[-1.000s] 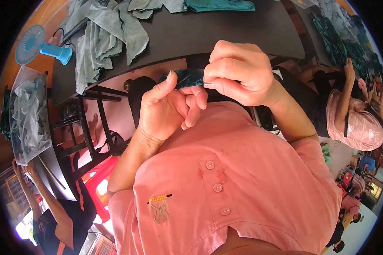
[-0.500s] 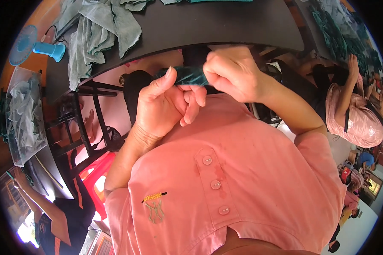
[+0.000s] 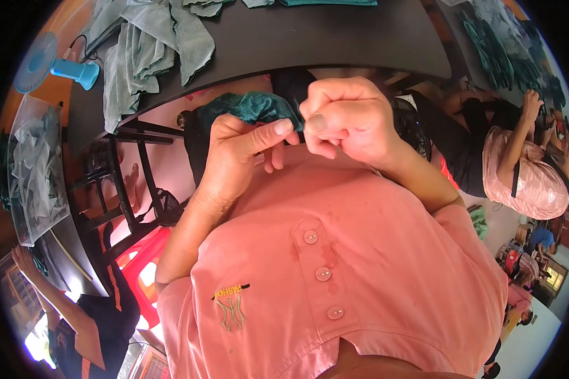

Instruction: The recorder is turning small fabric pieces or tubes right-side out as part of a manufacturing process.

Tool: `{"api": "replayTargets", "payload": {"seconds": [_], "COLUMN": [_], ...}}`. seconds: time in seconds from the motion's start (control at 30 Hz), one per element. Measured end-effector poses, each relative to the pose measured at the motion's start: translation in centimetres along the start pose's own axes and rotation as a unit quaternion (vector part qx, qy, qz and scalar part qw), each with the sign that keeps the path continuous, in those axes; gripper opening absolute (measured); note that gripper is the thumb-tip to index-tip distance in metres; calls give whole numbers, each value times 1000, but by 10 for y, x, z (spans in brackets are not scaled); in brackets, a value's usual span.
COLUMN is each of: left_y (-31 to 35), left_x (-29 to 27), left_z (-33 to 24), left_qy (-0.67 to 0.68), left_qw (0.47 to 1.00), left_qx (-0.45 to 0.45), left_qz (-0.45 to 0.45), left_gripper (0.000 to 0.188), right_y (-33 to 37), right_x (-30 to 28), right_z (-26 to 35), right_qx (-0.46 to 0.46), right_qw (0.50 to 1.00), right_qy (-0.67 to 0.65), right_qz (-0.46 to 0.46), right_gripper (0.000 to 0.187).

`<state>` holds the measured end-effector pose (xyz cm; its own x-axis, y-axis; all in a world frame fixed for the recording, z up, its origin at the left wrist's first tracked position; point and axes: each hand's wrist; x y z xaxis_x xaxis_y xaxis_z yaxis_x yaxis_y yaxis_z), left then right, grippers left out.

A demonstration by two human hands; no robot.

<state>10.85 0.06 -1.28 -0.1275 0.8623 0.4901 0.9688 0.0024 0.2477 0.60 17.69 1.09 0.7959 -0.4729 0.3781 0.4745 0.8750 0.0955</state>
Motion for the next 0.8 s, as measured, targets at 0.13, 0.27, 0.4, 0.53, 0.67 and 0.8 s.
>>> {"api": "replayTargets", "payload": {"seconds": [0.13,0.27,0.4,0.53,0.67,0.8], "left_y": [8,10,14,19,18,20], "left_x": [-2,-4,0,4,-5,-3], "left_z": [5,11,9,3,9,12], "left_qy": [-37,-68,-83,-67,-70,-61], "left_qw": [999,997,992,990,981,990], "left_qx": [39,43,80,94,103,47], "left_qz": [-7,-5,60,86,145,114], "left_gripper": [16,10,9,15,17,19], "right_y": [1,1,0,7,5,3], "right_x": [-1,2,0,-2,-3,-5], "right_z": [-2,-5,-15,-38,-34,-36], "right_qx": [-85,47,98,97,89,95], "right_qw": [976,986,993,992,995,995], "right_qy": [159,151,73,50,40,-21], "right_qz": [-125,-53,2,-58,28,-3], "right_gripper": [24,22,23,24,28,25]}}
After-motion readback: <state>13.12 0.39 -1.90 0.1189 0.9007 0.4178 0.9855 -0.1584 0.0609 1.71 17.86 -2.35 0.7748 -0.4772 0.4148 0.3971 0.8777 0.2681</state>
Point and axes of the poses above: each hand's wrist, its own y-axis away from the middle knuckle, its own x-axis out of the palm, z = x × y, and after that the axes turned 5 degrees about y, right-handed
